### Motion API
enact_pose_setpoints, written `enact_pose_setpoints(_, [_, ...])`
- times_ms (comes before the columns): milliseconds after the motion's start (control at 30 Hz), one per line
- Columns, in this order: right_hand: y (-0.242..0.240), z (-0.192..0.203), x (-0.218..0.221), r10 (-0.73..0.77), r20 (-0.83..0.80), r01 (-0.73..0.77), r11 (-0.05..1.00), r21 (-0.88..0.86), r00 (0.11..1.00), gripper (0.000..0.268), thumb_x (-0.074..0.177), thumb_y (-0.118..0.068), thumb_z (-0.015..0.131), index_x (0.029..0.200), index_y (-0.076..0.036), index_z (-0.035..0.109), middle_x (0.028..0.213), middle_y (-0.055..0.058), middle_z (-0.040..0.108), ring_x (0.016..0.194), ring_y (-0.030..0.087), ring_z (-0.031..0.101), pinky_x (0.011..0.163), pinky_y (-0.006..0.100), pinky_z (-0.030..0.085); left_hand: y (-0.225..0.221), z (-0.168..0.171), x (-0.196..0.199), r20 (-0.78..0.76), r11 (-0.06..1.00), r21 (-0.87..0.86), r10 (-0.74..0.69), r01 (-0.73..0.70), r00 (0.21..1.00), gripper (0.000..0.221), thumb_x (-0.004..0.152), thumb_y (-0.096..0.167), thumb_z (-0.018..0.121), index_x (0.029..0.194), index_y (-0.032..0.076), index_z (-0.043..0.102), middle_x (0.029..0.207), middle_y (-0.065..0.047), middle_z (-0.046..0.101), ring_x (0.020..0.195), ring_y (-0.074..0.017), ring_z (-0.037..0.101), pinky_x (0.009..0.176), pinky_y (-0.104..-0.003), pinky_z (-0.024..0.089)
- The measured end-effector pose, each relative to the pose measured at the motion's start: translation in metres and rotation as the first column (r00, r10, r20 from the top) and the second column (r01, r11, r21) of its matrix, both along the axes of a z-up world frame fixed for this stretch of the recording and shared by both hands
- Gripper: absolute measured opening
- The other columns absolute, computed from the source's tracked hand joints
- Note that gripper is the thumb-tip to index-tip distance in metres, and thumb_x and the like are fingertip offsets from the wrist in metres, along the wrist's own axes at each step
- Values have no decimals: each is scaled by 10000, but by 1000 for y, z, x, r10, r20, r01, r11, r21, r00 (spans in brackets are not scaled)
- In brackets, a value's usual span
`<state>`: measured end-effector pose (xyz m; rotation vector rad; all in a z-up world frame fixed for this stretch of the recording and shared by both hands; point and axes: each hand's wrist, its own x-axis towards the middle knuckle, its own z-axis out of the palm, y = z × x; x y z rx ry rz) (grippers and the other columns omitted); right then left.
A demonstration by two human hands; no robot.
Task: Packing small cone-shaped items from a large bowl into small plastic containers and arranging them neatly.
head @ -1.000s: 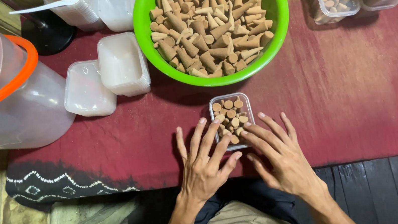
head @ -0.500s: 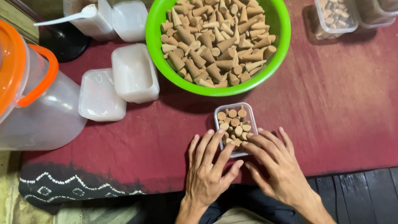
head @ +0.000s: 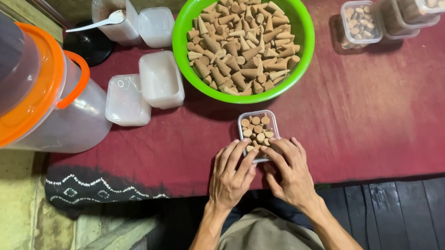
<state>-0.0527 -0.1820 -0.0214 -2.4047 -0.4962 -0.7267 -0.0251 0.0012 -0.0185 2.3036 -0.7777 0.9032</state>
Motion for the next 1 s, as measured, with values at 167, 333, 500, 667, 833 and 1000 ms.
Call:
enact_pose_setpoints(167, [-2, -2, 0, 3, -15, -3, 1000, 16, 1000, 538, 827, -165, 727, 1360, -147, 654, 1386, 117, 583, 1287, 327, 571, 1167, 537, 364, -1, -3, 0, -50, 999, 37, 30, -29, 998, 421, 961, 255, 660, 1369, 164, 616, 1457, -197, 531, 1269, -362, 591, 1022, -506, 499])
enact_pose_setpoints(333, [-3, -4, 1, 10, -38, -10, 1000, 14, 999, 547, 835, -167, 718, 1377, -155, 643, 1402, 117, 578, 1289, 331, 568, 1168, 535, 359, -2, -1, 0, -94, 988, 137, 84, -71, 992, 544, 979, 294, 639, 1498, 207, 500, 1537, -228, 453, 1284, -356, 590, 1089, -537, 443])
enact_pose_setpoints(500, [-4, -4, 1, 3, -53, -3, 1000, 2, 999, 573, 833, -175, 713, 1400, -161, 627, 1413, 121, 572, 1289, 334, 570, 1173, 531, 356, -2, -5, 0, -104, 988, 139, 90, -75, 991, 558, 996, 298, 621, 1526, 211, 470, 1560, -230, 431, 1272, -358, 600, 1101, -540, 439])
enact_pose_setpoints(667, [-3, -2, -5, 16, -65, -16, 1000, 5, 998, 557, 845, -168, 710, 1396, -155, 628, 1417, 122, 570, 1295, 335, 565, 1178, 528, 353, -2, -8, -5, -91, 994, 88, 70, -62, 993, 520, 962, 276, 659, 1465, 205, 546, 1521, -220, 476, 1285, -373, 591, 1085, -553, 458])
enact_pose_setpoints(833, [-5, 4, -1, 57, -71, -53, 997, 61, 996, 587, 844, -148, 713, 1418, -126, 596, 1436, 139, 556, 1326, 360, 541, 1174, 540, 347, 0, -11, -3, -15, 997, 35, 65, -64, 998, 345, 971, 289, 656, 1295, 171, 675, 1419, -163, 591, 1265, -344, 612, 1079, -541, 473])
enact_pose_setpoints(1000, [-11, 7, 0, 11, -56, -19, 989, -145, 998, 563, 858, -211, 678, 1413, -149, 605, 1421, 98, 572, 1370, 377, 494, 1183, 592, 304, 0, -1, -2, -16, 996, 84, 32, -31, 999, 213, 998, 229, 623, 1162, 143, 728, 1270, -60, 688, 1209, -284, 644, 1097, -612, 427])
